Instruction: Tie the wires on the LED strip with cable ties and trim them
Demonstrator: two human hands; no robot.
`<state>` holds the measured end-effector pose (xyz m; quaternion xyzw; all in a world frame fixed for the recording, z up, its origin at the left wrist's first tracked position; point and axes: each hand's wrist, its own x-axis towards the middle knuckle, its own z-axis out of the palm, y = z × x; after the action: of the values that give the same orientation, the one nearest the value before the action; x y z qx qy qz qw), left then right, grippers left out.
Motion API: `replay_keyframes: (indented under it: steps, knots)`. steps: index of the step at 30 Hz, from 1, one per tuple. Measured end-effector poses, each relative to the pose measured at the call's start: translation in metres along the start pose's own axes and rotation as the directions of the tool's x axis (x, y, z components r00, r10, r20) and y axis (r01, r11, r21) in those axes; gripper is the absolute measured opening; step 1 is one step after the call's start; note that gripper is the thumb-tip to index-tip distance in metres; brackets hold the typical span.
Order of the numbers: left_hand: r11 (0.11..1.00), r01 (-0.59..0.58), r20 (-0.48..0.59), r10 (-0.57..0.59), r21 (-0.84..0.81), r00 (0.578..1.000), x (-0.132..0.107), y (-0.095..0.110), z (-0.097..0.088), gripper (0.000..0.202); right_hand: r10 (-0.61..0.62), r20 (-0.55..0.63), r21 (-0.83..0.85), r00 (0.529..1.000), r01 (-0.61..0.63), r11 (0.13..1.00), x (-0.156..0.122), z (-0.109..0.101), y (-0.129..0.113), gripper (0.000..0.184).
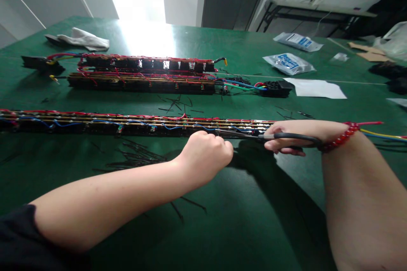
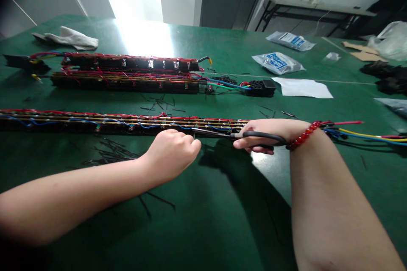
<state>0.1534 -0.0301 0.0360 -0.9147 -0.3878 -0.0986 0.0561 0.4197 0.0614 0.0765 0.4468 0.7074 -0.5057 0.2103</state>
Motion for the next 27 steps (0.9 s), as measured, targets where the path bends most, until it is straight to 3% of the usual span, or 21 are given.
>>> replay_keyframes:
  steps: [11, 18, 27]
  knots:
    - [0.997, 0.058, 0.100, -0.053, -0.046, 0.994, 0.004, -0.004, 0.006, 0.019, -0.031, 0.009, 0.009, 0.999, 0.031, 0.999, 0.014, -0.003, 0.011, 0.071]
    - [0.996, 0.067, 0.120, -0.060, -0.059, 0.991, 0.004, -0.004, 0.005, 0.016, -0.034, -0.006, 0.027, 0.999, 0.034, 0.999, 0.016, -0.002, 0.011, 0.065]
    - [0.996, 0.068, 0.141, -0.060, -0.052, 0.988, 0.004, -0.004, 0.005, 0.017, 0.064, -0.055, 0.032, 0.996, -0.062, 0.998, 0.019, 0.004, 0.018, 0.058]
